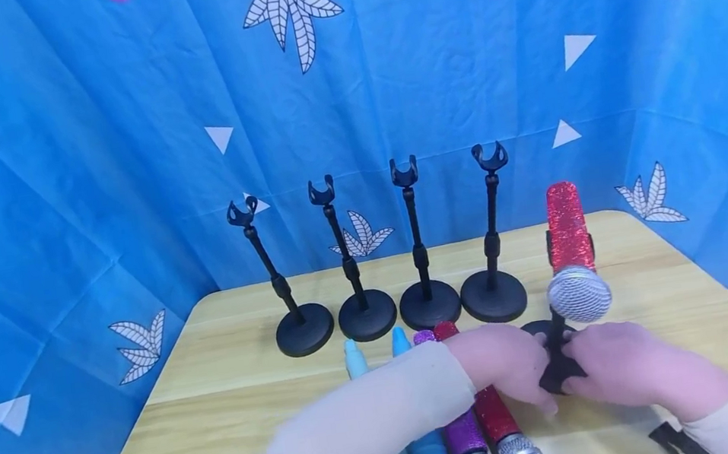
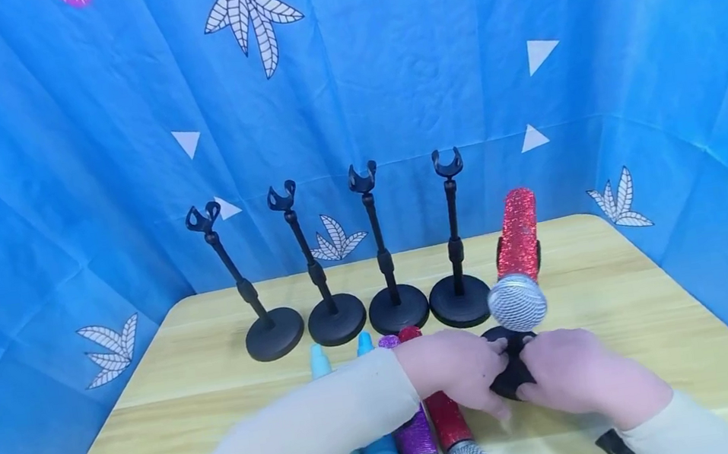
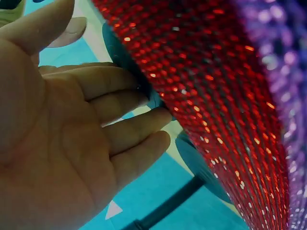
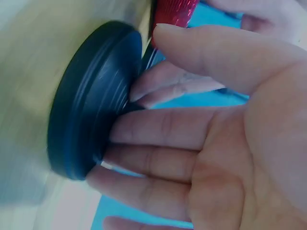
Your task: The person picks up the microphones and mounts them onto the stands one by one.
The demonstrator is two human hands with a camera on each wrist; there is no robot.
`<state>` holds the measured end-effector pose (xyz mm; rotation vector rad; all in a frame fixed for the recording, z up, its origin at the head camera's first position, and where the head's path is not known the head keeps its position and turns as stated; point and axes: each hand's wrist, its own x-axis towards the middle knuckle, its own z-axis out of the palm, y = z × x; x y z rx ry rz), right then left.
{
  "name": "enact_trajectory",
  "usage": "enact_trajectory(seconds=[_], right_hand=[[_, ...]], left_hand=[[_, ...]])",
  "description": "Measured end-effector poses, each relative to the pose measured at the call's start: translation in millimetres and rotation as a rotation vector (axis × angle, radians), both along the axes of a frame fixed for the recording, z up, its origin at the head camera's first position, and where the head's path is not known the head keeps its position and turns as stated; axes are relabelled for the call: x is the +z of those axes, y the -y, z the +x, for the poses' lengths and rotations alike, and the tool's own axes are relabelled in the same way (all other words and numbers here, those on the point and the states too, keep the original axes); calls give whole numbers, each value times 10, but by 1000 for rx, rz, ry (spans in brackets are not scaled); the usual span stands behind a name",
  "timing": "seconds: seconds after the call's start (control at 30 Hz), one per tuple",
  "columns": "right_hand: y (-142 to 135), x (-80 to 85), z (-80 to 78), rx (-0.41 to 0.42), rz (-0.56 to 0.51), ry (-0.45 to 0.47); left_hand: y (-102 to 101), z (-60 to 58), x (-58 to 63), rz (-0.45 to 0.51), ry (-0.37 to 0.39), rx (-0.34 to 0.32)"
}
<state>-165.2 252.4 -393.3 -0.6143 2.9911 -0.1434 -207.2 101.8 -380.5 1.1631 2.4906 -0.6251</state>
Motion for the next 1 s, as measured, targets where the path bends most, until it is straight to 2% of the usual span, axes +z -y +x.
enact_trajectory(seconds=[0.1, 0.2, 0.37, 0.5, 0.6, 0.83, 1.0], right_hand=[[-114, 19, -42, 0, -29, 13], [-199, 36, -101, -6, -44, 26], [-338, 34, -238, -65, -80, 96], [-474, 4, -369, -76, -119, 121], [-560, -29, -461, -80, -166, 129], [-636, -92, -724, -113, -242, 147], [-635, -141, -889, -136, -281, 135]], left_hand=[[-111, -31, 10, -16, -8, -4], [-201, -112, 31, 2, 17, 4], [-350, -258, 56, -10, 47, 43], [-450, -347, 73, -14, 55, 107], [-521, -412, 77, 23, 76, 169], [-570, -591, 45, 103, 78, 266], [-557, -750, 20, 117, 62, 274]])
